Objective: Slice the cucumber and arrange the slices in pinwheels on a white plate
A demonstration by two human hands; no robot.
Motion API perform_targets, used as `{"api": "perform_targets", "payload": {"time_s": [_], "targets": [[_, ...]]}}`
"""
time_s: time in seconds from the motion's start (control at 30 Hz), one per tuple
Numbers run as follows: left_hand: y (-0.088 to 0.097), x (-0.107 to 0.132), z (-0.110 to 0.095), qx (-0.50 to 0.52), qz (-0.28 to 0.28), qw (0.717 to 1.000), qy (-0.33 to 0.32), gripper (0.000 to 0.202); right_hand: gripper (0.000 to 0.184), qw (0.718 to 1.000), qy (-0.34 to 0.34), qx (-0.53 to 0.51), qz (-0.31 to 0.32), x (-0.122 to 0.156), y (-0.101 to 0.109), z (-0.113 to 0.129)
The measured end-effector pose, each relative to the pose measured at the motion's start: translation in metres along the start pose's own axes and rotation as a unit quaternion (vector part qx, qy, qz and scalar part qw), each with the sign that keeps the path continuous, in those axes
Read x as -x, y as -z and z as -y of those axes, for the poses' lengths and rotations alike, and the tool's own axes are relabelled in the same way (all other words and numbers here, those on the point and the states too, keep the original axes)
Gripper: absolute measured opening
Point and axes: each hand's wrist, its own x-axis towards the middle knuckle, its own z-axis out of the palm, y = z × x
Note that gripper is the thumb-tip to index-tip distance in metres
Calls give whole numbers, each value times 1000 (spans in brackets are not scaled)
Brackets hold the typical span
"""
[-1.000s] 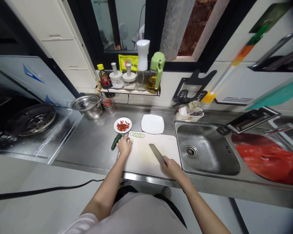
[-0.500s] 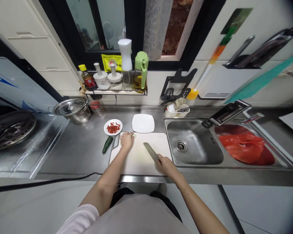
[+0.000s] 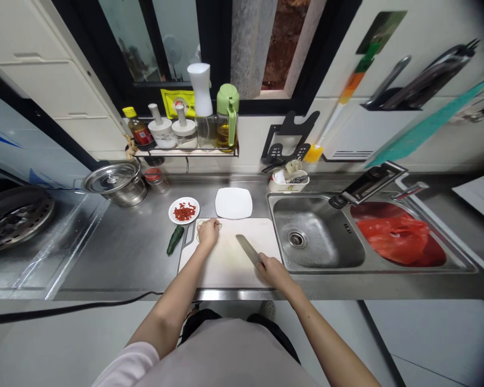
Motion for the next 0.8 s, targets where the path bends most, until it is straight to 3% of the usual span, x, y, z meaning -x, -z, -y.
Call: {"api": "perform_targets", "payload": {"time_s": [0.13, 0.3, 0.53, 0.8], "targets": [[3, 10, 5, 72, 38, 996, 32, 18, 26, 1000, 0, 1, 4, 0, 1, 1], [-5, 30, 13, 90, 83, 992, 18, 18, 26, 1000, 14, 9, 4, 1, 1, 4], [-10, 42, 16, 19, 58, 998, -24, 15, 25, 998, 48, 38, 6, 5, 3, 16], [-9, 39, 18, -7, 56, 998, -10, 14, 23, 994, 71, 78, 14, 4, 2, 32]]}}
